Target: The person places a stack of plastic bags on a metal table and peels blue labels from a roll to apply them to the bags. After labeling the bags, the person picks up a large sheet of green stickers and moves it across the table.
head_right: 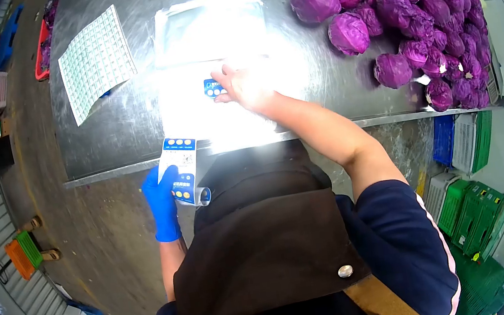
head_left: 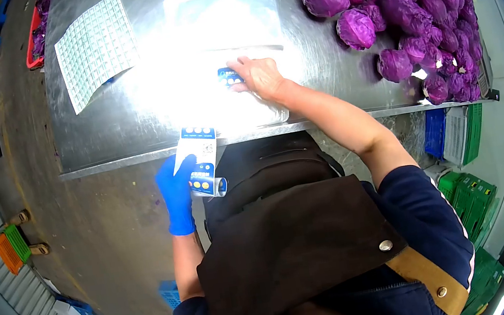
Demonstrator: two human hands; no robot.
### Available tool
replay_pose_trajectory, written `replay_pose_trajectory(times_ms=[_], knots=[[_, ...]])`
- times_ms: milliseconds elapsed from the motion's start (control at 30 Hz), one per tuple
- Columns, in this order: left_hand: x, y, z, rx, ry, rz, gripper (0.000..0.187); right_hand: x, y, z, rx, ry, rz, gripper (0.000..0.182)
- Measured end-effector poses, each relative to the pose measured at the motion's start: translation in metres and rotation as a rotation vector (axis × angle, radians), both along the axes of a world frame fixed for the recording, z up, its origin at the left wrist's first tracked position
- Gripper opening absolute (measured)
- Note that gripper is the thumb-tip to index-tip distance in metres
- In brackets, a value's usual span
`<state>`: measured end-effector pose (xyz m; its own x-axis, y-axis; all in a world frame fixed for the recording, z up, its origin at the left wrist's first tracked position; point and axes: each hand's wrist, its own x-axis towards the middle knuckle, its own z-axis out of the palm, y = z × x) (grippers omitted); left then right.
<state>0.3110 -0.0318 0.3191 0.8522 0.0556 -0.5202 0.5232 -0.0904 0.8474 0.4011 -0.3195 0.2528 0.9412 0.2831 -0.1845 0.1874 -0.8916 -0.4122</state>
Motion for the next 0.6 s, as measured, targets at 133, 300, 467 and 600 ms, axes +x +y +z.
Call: replay_pose_trajectory(times_ms=[133, 300, 467, 600], knots=[[0.0, 0.006, -0.002, 0.02, -0.047, -0.016, 0.024, -0.022, -0.002, 0.04, 0.104, -0.244, -0.122, 0.056], [0.0, 0.002, -0.002, 0.042, -0.069, 0.035, 0.024, -0.046, -0.062, 0.004, 0.098, -0.281, 0.198, 0.046], [0.007, 0.0, -0.004, 0.009, -0.112, 0.003, 0.023, -0.029, -0.067, -0.007, 0.133, -0.192, 0.174, 0.021], [0.006, 0.0, -0.009, -0.009, -0.126, 0.057, 0.023, -0.025, -0.071, -0.005, 0.194, -0.113, 0.178, 0.012]])
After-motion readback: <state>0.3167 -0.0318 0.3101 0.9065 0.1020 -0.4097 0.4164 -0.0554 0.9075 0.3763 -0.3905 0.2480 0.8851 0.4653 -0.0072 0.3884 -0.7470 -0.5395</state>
